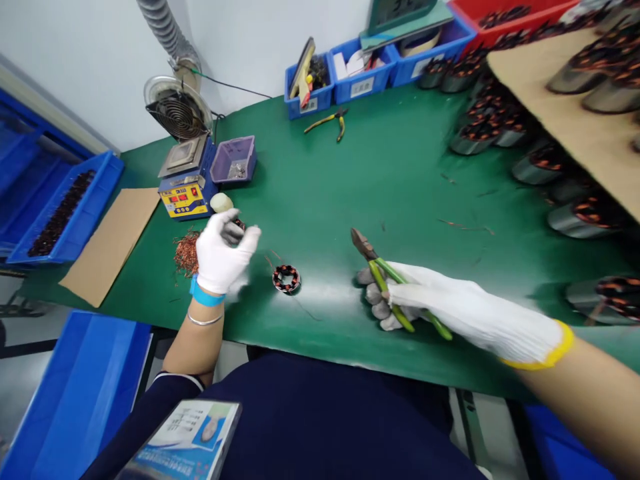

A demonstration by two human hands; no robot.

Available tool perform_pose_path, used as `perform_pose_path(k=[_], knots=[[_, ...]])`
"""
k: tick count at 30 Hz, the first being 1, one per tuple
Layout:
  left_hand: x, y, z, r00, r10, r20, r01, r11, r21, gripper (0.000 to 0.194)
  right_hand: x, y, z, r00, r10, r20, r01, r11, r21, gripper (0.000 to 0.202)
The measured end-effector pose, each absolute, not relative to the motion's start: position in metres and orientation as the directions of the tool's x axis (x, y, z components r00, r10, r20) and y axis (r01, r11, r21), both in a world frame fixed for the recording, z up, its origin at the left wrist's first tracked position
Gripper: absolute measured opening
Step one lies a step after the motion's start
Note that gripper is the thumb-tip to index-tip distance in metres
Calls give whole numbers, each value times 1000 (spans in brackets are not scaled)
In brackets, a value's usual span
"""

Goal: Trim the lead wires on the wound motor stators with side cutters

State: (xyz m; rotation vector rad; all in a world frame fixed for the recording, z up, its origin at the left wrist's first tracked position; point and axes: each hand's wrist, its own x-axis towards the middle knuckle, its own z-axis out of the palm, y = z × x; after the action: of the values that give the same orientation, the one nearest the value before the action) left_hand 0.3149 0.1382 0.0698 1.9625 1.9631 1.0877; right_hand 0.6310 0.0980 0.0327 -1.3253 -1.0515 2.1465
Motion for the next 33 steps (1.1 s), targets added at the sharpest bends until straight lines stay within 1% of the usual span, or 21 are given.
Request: perform_pose_path(k=[1,2,3,4,5,6,7,8,9,10,11,13,15,16,18,20,22,24,27,30,33], knots=[[306,141,72,-115,899,422,747,-202,634,42,632,98,30,-459,669,-585,45,-640,-767,62],[298,142,75,-65,888,455,700,-284,655,40,632,98,29,-454,668,-590,46,-644,-764,62],[293,142,78,34,884,466,670,-366,646,43,631,97,28,-449,670,-592,48,-643,-764,61],[290,141,80,176,877,447,655,-444,612,49,631,97,29,-442,674,-592,51,-640,-767,62],[290,138,81,341,855,391,646,-515,563,55,629,96,30,-433,680,-592,56,-635,-771,63],[293,134,81,498,815,295,638,-575,512,59,628,96,32,-421,688,-592,61,-629,-775,66],[298,130,80,618,765,179,633,-620,464,62,627,95,33,-409,693,-594,68,-626,-777,68],[305,126,78,689,721,71,636,-648,419,61,626,94,35,-397,697,-597,73,-625,-778,70],[312,122,76,718,696,-7,648,-664,374,59,625,93,36,-386,700,-601,75,-625,-777,70],[319,120,72,717,695,-50,670,-668,325,55,624,93,36,-380,703,-602,75,-625,-777,70],[325,118,69,695,717,-62,703,-657,273,50,623,91,36,-378,706,-599,73,-623,-779,70],[335,116,64,613,789,-33,781,-599,177,45,622,88,36,-389,713,-583,61,-611,-789,69],[341,116,61,528,849,28,840,-527,128,49,618,84,38,-424,707,-565,54,-603,-796,73],[344,115,60,499,865,57,856,-502,123,48,615,82,40,-452,696,-557,56,-601,-797,74],[349,114,58,480,873,79,863,-487,133,38,609,77,43,-524,654,-545,71,-604,-794,72],[356,113,57,480,876,53,867,-482,127,24,603,72,46,-585,607,-538,82,-615,-784,67],[362,112,54,482,876,9,871,-480,102,15,598,70,47,-613,568,-549,95,-637,-765,63],[365,114,51,506,862,-37,860,-501,94,16,596,69,47,-608,548,-575,102,-664,-741,60],[365,117,47,536,840,-79,841,-525,128,21,595,68,49,-583,543,-605,86,-699,-710,59],[363,119,44,526,848,-65,845,-513,153,22,594,68,50,-560,542,-627,89,-713,-695,58],[364,119,41,519,854,-33,848,-509,148,22,595,68,44,-551,531,-644,129,-708,-694,59]])
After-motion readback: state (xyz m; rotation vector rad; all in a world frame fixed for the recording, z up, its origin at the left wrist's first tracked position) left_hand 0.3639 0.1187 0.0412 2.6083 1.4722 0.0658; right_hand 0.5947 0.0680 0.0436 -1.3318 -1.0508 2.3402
